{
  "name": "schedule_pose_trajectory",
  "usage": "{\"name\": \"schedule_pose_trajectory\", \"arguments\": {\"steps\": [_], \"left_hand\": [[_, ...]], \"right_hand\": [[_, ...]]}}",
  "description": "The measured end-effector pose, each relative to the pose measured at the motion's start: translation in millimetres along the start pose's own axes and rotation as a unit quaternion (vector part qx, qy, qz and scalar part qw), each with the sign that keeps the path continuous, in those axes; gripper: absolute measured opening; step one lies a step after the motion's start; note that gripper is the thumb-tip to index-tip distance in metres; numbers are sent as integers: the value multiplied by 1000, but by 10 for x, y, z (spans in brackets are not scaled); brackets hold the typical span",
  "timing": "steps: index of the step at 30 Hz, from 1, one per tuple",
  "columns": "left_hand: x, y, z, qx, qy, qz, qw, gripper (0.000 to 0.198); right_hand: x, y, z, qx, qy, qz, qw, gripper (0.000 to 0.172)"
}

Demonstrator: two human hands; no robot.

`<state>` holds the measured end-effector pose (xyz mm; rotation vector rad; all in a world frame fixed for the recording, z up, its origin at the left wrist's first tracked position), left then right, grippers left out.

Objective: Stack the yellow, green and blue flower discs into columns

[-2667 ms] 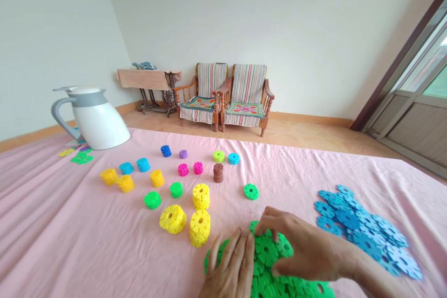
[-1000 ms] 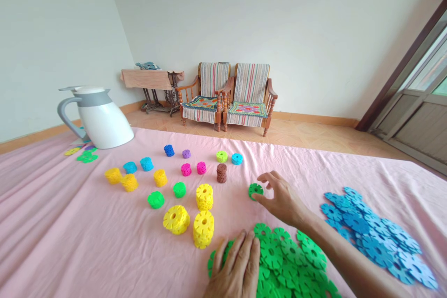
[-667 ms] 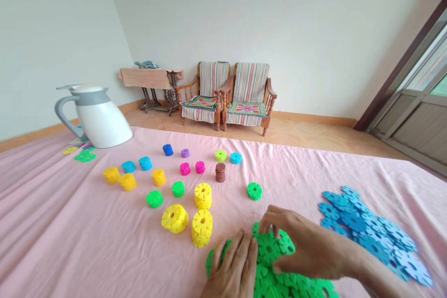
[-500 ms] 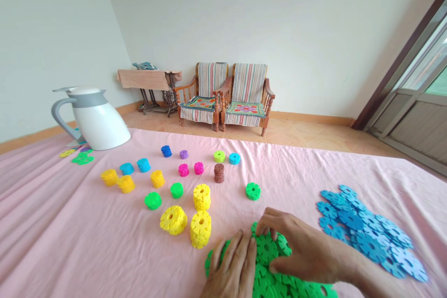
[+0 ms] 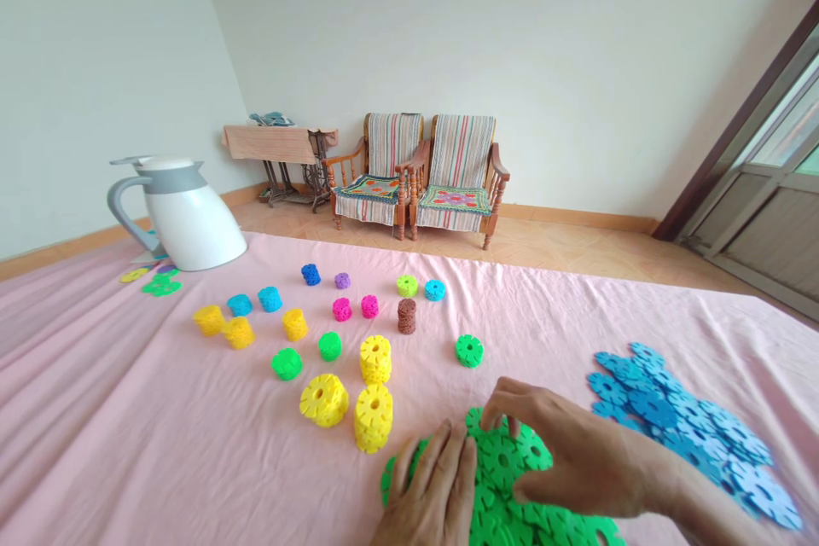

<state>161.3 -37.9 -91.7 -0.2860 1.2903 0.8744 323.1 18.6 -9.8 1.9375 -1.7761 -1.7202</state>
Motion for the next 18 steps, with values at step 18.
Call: {"name": "schedule_pose_trajectory", "arguments": {"steps": [18], "left_hand": [[-56, 6, 23, -11, -12, -29, 999, 39]], "right_hand": [[-8, 56, -45, -34, -44, -25, 998, 42]]}}
Point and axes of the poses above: each hand's wrist, its own z-axis towards the middle knuckle, its own x-axis out of the palm, y = z × x, the point moved 5 cm from there along z, towards the middle knuckle, and after that the axes turned 14 degrees about y, right-handed, at the moved point
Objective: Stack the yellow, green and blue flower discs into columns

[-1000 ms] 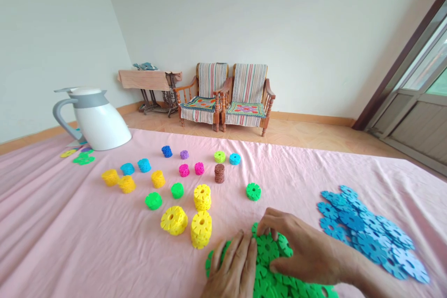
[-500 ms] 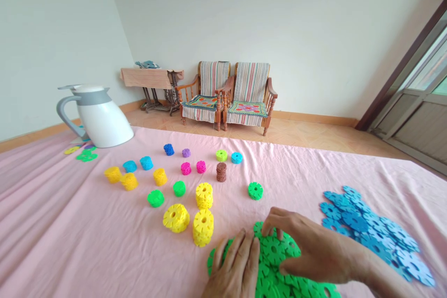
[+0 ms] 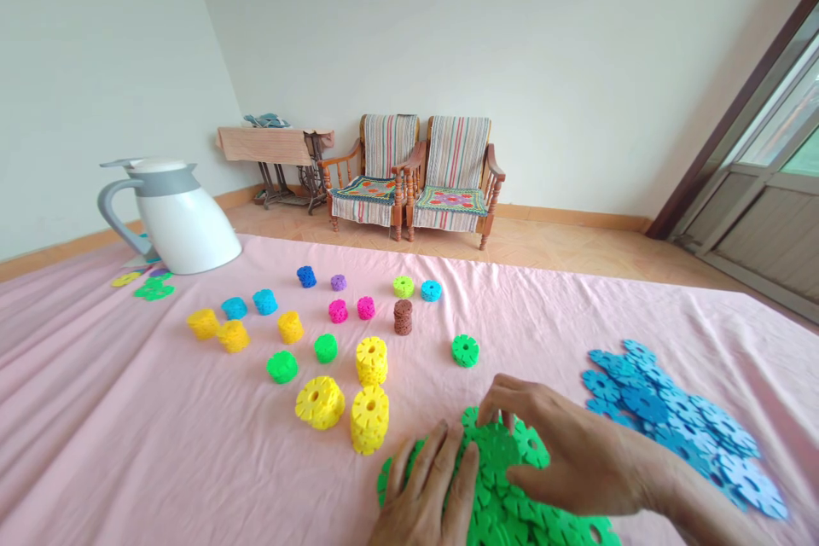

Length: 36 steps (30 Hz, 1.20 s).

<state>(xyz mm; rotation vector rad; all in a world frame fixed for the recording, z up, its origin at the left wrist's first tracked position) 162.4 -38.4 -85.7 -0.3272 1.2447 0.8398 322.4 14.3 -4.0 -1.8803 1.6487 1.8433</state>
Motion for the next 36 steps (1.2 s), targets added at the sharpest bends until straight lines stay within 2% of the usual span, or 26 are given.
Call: {"name": "schedule_pose_trajectory", "arguments": {"steps": [2, 6, 8, 11, 15, 24, 26, 28, 30, 32, 34, 36], "left_hand": [[0, 5, 4, -2, 4, -3, 1000, 39], [11, -2, 2, 7, 6, 19, 1000, 39], [29, -2, -6, 7, 1, 30, 1000, 39], [57, -5, -19, 9, -11, 33, 999, 39], [69, -7, -24, 12, -24, 16, 1000, 38], [69, -4, -24, 10, -16, 8, 1000, 39], [60, -7, -21, 11, -14, 11, 1000, 40], [48, -8, -14, 10, -9, 14, 1000, 39], [31, -7, -2, 8, -3, 17, 1000, 39], [9, -5, 10, 6, -1, 21, 1000, 38], [-21, -3, 17, 6, -5, 19, 1000, 38], [-45, 1, 21, 6, -5, 9, 1000, 38]], "right_hand": [[-92, -35, 61, 0, -31, -7, 1000, 36], [-274, -200, 304, 21, -170, -43, 984, 27], [-297, -302, 452, 26, -219, -58, 974, 23], [-283, -423, 621, 33, -261, -70, 962, 20], [-262, -451, 701, 21, -279, -93, 955, 19], [-249, -459, 717, 33, -258, -96, 961, 23], [-267, -451, 670, 27, -267, -87, 960, 27], [-289, -425, 579, 23, -264, -71, 962, 24], [-281, -369, 459, 24, -220, -47, 974, 15], [-219, -274, 323, 22, -135, -23, 990, 11], [-126, -160, 180, 18, -55, -7, 998, 16], [-43, -80, 63, 34, -18, 5, 999, 28]]}}
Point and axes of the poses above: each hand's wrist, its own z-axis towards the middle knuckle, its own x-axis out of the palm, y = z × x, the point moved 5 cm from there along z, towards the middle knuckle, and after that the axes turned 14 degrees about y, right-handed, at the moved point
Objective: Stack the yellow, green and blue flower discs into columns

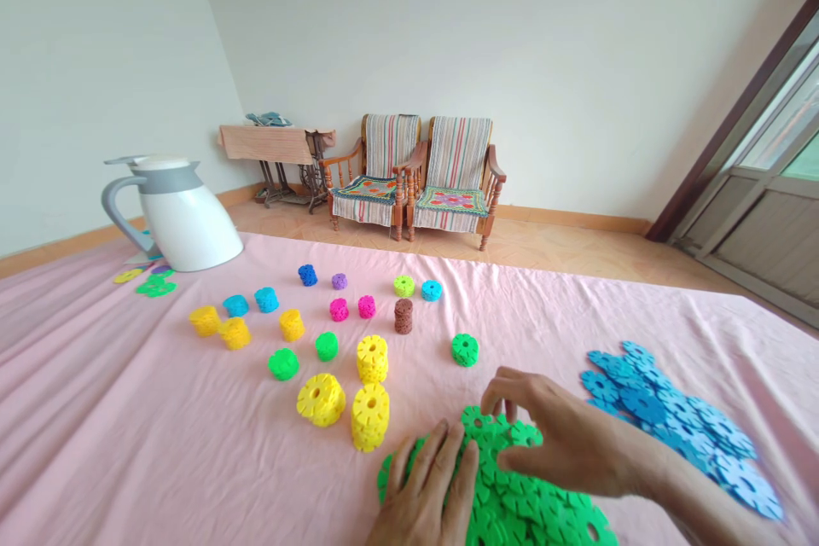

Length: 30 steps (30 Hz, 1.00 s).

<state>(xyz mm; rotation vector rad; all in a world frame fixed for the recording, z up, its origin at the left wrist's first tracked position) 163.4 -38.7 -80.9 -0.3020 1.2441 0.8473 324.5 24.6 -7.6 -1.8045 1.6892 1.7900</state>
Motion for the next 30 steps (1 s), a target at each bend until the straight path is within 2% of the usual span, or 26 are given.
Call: {"name": "schedule_pose_trajectory", "arguments": {"steps": [4, 10, 15, 20, 22, 30], "left_hand": [[-14, 2, -3, 1, 6, -9, 1000, 38], [29, 2, -8, 3, -1, 3, 1000, 38], [36, -4, -5, 8, -3, 21, 1000, 37], [48, 6, -13, 2, -14, 6, 1000, 39], [61, 6, -17, 1, -20, 7, 1000, 40], [92, -12, -23, 0, -37, 10, 999, 36]], "right_hand": [[129, 70, -78, 18, 12, -10, 1000, 42], [175, 93, -75, 24, 0, -16, 1000, 38], [18, 10, -13, -3, -76, -29, 997, 31], [-173, -202, 296, -7, -217, -61, 974, 24], [-203, -261, 422, -5, -255, -71, 964, 23], [-199, -266, 680, 11, -268, -111, 957, 14]]}}
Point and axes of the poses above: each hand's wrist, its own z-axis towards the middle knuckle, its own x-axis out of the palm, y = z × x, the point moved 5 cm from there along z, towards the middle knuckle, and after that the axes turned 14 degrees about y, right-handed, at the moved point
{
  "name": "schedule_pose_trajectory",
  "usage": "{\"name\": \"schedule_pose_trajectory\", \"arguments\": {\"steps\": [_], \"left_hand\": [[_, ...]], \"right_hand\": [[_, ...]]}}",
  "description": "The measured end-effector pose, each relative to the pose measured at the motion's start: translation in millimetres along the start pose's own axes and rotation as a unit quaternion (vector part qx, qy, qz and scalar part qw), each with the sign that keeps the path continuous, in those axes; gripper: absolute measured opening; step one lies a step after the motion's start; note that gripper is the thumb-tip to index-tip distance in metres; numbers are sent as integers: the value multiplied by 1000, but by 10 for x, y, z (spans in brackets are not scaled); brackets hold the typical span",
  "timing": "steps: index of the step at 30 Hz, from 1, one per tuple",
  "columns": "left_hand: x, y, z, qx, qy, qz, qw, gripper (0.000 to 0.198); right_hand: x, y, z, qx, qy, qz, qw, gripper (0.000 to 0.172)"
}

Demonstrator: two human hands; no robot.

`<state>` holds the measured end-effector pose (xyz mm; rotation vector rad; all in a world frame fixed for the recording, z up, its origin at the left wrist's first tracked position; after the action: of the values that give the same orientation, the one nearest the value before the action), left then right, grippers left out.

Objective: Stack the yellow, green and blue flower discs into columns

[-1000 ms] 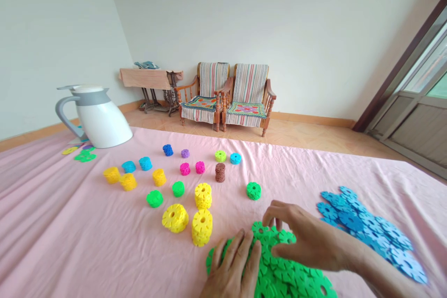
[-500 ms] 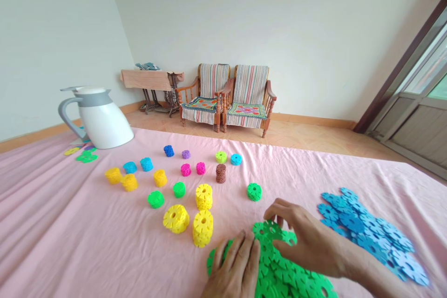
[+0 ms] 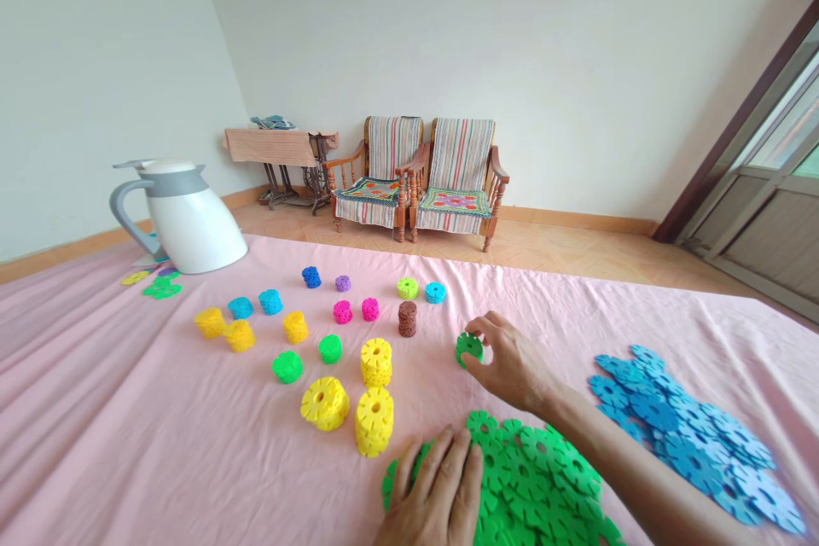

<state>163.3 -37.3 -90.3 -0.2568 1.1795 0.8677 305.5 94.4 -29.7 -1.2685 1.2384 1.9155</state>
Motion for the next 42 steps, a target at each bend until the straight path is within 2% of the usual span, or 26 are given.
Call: {"name": "schedule_pose_trajectory", "arguments": {"steps": [8, 13, 15, 17, 20, 23, 26, 31, 38, 42], "left_hand": [[27, -9, -13, 4, 26, 18, 999, 38], [22, 5, -14, 5, 25, 3, 1000, 40], [16, 11, -13, 2, 24, -6, 1000, 43], [8, 3, -11, 1, 26, -15, 1000, 47], [-8, -15, 0, -25, 44, -42, 998, 53], [-27, -19, 13, -75, 74, -83, 991, 59], [-62, -28, 27, -91, 87, -98, 987, 60], [-94, -12, 42, -97, 87, -105, 986, 59], [-92, -6, 26, -105, 89, -103, 985, 60], [-81, -2, 2, -106, 88, -98, 986, 61]], "right_hand": [[52, -43, 8, 14, 11, -20, 1000, 13], [-69, -20, -84, 9, 1, 26, 1000, 23], [-122, 23, -178, 1, 44, 56, 997, 17], [-147, 95, -312, -11, 125, 85, 989, 13], [-164, 223, -550, -21, 235, 119, 964, 25], [-170, 334, -718, -25, 283, 145, 948, 43], [-147, 403, -763, -38, 293, 149, 944, 48], [-87, 408, -726, -44, 277, 141, 949, 42], [-75, 387, -767, -15, 293, 135, 946, 40], [-64, 364, -750, -7, 281, 134, 950, 37]]}}
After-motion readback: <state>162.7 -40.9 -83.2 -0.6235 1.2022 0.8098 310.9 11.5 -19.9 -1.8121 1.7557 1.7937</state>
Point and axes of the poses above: each hand's wrist, its own z-axis towards the middle knuckle, its own x-axis out of the palm, y = z × x, the point moved 5 cm from there along z, towards the middle knuckle, and after that the axes turned 14 degrees about y, right-handed, at the moved point
